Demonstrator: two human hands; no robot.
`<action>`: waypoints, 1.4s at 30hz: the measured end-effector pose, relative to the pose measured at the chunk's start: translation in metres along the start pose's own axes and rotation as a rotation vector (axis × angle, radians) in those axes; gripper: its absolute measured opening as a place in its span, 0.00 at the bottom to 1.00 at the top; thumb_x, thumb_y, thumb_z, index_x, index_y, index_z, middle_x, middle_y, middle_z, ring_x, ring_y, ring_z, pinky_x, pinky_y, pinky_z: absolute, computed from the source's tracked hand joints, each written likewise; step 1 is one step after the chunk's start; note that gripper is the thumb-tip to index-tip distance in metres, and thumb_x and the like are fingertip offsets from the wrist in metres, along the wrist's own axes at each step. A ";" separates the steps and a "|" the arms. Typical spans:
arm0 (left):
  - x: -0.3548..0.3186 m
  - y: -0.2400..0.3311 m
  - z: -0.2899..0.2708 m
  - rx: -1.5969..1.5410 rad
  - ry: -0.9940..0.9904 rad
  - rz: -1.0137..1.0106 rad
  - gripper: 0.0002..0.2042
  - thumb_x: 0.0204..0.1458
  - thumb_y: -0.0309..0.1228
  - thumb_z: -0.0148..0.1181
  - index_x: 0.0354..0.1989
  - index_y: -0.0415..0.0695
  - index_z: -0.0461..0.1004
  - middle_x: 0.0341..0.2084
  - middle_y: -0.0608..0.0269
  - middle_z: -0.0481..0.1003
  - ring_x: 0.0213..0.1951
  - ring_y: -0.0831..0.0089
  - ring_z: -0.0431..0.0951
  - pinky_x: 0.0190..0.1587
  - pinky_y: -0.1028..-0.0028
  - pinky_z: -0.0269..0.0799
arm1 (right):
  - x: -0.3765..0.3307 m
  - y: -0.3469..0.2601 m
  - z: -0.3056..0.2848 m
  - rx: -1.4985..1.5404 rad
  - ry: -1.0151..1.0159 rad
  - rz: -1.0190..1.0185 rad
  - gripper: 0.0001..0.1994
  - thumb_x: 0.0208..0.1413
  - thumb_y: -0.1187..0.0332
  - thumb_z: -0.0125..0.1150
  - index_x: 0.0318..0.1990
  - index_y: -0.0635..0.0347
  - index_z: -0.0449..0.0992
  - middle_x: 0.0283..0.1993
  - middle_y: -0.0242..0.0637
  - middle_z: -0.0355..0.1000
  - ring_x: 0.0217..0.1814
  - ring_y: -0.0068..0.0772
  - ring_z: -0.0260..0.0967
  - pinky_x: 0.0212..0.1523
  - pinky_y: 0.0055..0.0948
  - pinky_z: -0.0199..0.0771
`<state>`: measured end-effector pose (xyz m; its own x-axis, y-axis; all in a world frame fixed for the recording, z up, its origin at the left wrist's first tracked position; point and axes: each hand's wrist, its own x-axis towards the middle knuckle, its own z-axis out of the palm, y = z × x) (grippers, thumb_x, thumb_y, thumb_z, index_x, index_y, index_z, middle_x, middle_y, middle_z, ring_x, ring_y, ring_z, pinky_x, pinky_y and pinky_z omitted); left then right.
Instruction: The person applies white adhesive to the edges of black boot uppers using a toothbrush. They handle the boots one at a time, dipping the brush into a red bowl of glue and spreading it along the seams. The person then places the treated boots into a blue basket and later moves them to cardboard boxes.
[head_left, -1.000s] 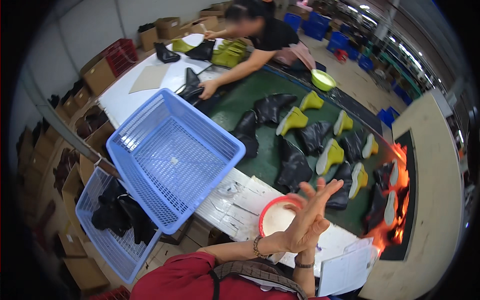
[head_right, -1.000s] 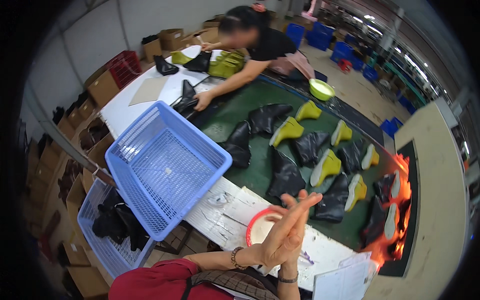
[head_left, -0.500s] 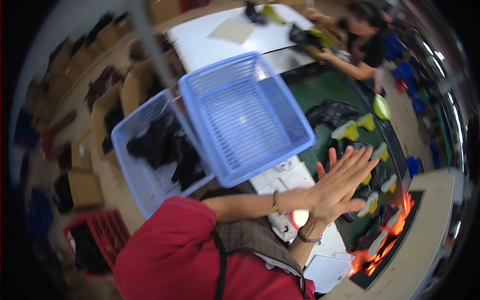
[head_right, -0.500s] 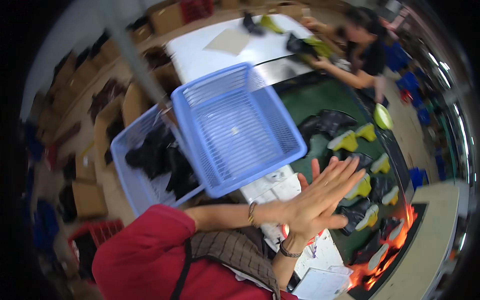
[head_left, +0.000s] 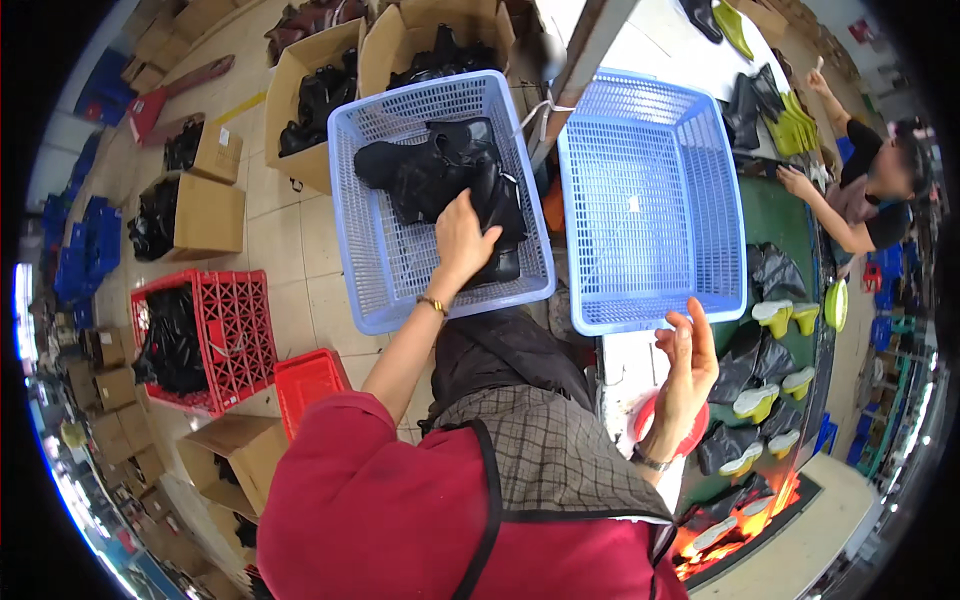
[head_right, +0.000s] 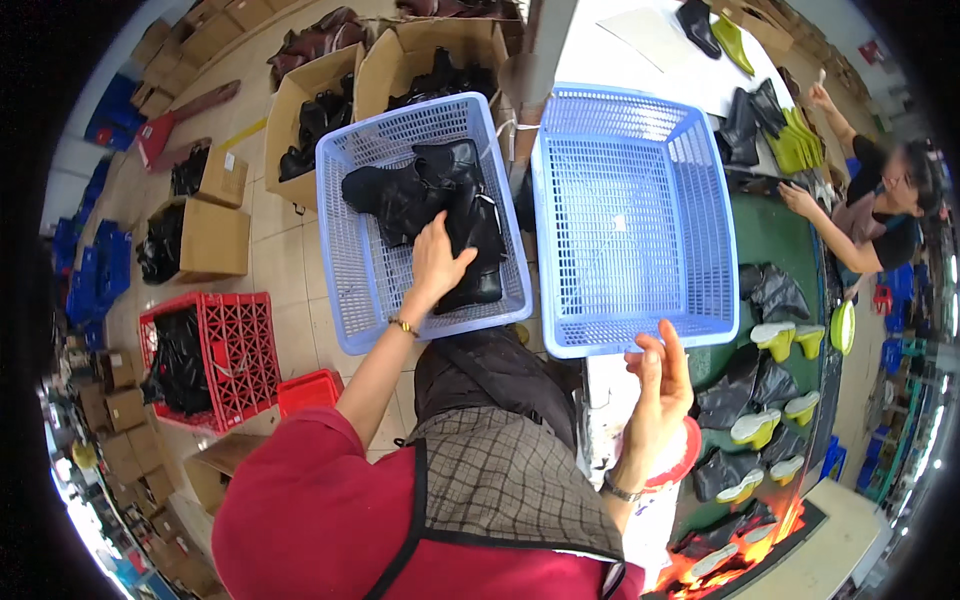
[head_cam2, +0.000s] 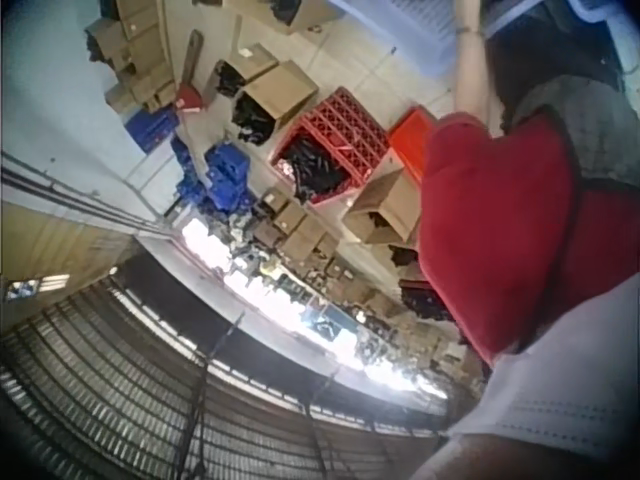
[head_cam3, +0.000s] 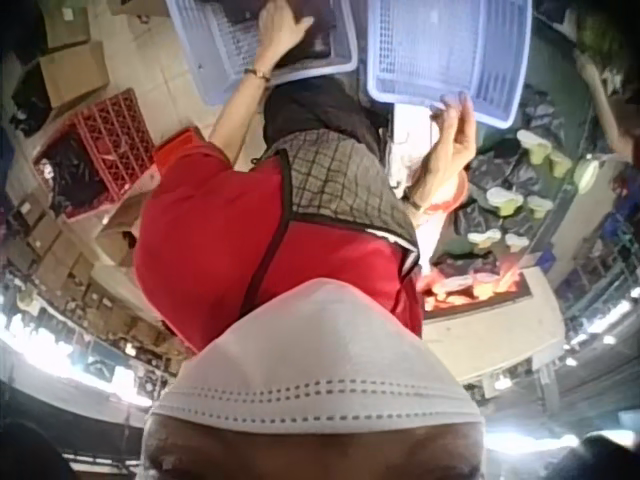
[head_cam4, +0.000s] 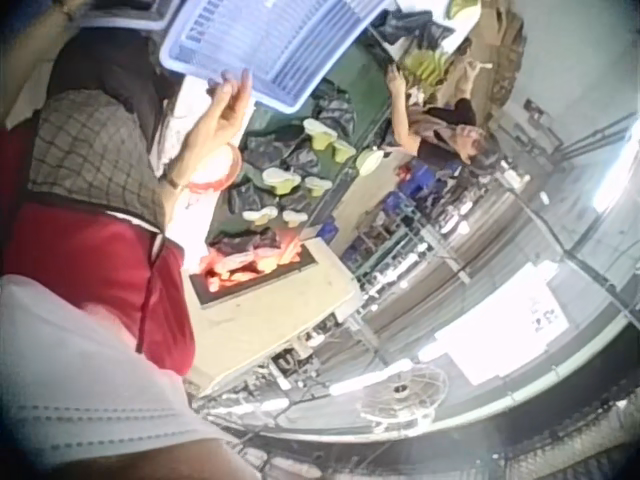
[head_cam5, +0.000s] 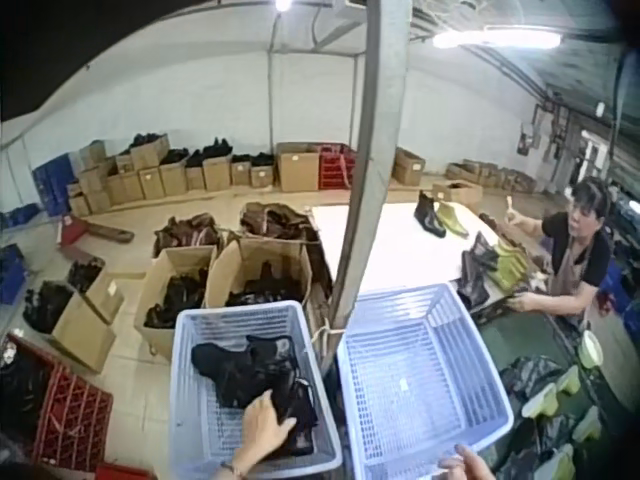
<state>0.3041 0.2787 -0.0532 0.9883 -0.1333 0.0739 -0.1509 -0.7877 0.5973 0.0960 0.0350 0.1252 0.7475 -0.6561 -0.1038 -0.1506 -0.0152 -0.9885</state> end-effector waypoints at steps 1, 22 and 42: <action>-0.003 -0.023 0.015 0.032 -0.148 -0.180 0.44 0.40 0.42 0.74 0.61 0.28 0.59 0.51 0.34 0.71 0.54 0.43 0.72 0.57 0.56 0.68 | 0.005 0.003 -0.002 0.003 -0.039 0.045 0.20 0.64 0.66 0.59 0.61 0.65 0.71 0.46 0.37 0.77 0.37 0.22 0.73 0.42 0.23 0.72; 0.190 -0.182 -0.075 0.184 -0.567 0.250 0.52 0.26 0.30 0.76 0.68 0.40 0.58 0.58 0.43 0.68 0.61 0.51 0.67 0.65 0.65 0.61 | 0.001 0.025 -0.004 0.100 0.078 -0.080 0.11 0.60 0.71 0.56 0.45 0.68 0.80 0.34 0.38 0.79 0.33 0.22 0.76 0.36 0.25 0.78; 0.035 -0.250 -0.201 -1.696 0.017 -0.413 0.30 0.56 0.48 0.60 0.61 0.42 0.67 0.53 0.48 0.73 0.50 0.47 0.75 0.57 0.51 0.71 | 0.078 0.126 0.258 -0.547 -0.356 -0.041 0.28 0.52 0.62 0.68 0.58 0.68 0.70 0.44 0.55 0.76 0.44 0.51 0.76 0.47 0.41 0.75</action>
<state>0.3810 0.5921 -0.0392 0.9544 -0.0887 -0.2850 0.2662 0.6846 0.6786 0.3020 0.1761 -0.0355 0.9141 -0.3579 -0.1904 -0.3545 -0.4782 -0.8035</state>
